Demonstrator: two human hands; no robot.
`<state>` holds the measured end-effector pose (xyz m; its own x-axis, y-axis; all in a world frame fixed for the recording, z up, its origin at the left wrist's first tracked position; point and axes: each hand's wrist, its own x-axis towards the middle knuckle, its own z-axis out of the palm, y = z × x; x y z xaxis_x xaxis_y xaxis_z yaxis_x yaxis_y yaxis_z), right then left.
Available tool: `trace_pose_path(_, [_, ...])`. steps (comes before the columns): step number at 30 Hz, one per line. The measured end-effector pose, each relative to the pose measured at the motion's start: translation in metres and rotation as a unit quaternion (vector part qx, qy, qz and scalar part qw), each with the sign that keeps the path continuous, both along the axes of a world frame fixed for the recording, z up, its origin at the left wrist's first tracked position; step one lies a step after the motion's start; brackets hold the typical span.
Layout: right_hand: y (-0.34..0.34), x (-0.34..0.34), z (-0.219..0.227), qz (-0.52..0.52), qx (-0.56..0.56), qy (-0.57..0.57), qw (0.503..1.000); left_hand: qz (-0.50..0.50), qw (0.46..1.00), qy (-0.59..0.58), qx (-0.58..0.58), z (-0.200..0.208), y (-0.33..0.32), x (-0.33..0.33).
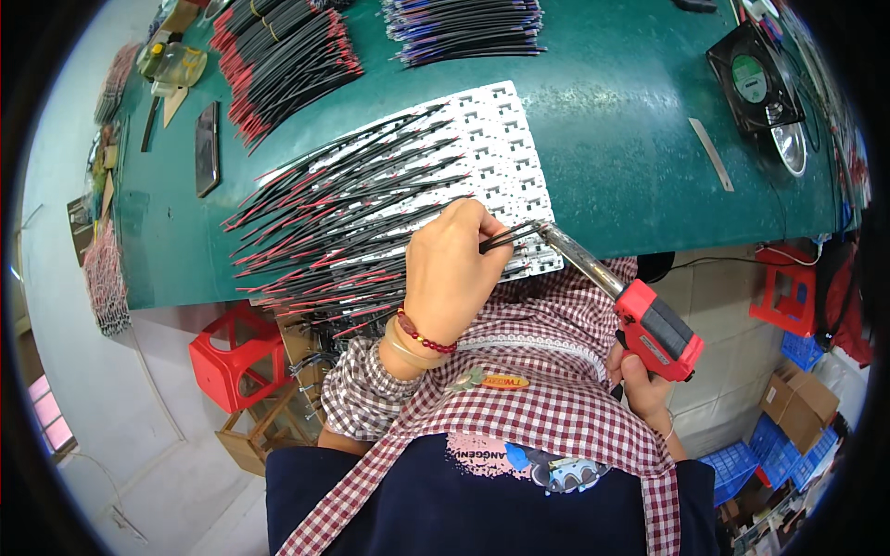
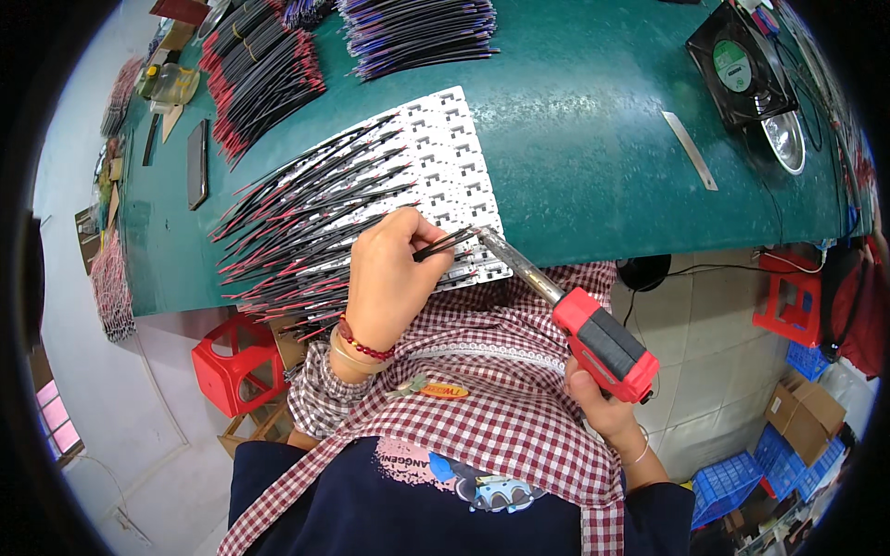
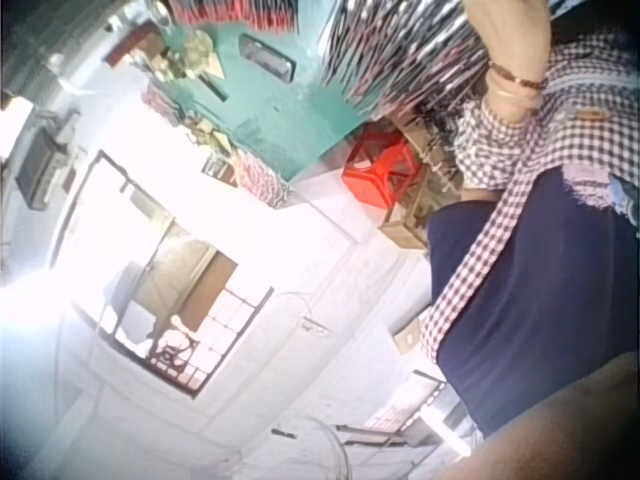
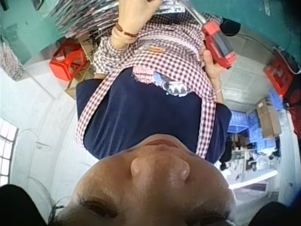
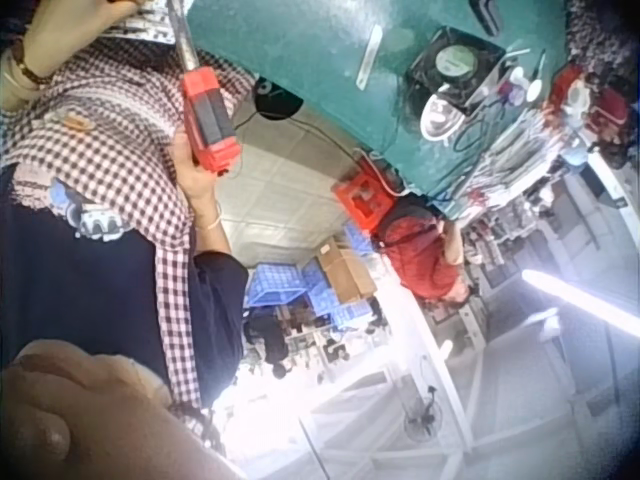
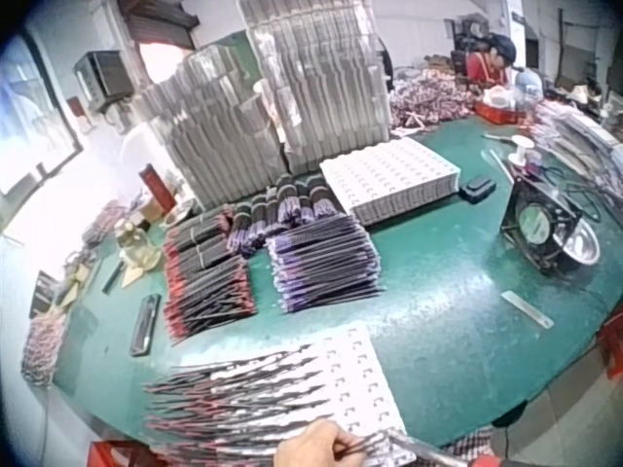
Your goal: The person aligns bundles of wires onto an electronic panel and solders them in place using a handheld soldering tool.
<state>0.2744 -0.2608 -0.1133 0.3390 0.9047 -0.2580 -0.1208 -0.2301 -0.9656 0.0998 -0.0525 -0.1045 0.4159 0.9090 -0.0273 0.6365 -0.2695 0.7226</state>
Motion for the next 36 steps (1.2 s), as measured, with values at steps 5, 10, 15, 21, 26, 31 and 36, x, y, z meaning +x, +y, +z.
trace_pose_path(5, [0.002,-0.003,-0.003,-0.001,0.003,0.013,1.000,-0.017,1.000,0.013,-0.014,0.000,0.005,0.000])
trace_pose_path(10, [-0.004,0.003,-0.015,0.050,0.016,-0.035,0.998,-0.010,1.000,0.014,-0.009,0.000,0.003,0.002])
trace_pose_path(15, [-0.001,-0.002,-0.010,0.016,0.020,0.001,1.000,-0.001,1.000,0.014,-0.002,0.000,0.001,0.001])
trace_pose_path(21, [-0.005,0.004,-0.017,0.047,0.022,-0.044,0.998,0.000,1.000,0.012,-0.001,-0.001,0.001,0.001])
trace_pose_path(26, [-0.002,-0.001,-0.012,0.010,0.017,-0.015,1.000,0.004,1.000,0.009,0.005,-0.002,0.000,0.002])
trace_pose_path(31, [-0.007,0.001,-0.010,-0.008,0.022,0.026,0.999,0.000,1.000,0.009,0.009,-0.003,0.000,0.001])
trace_pose_path(36, [-0.003,0.000,-0.002,0.006,0.011,0.016,1.000,-0.029,0.999,0.036,-0.004,0.002,0.006,0.001])
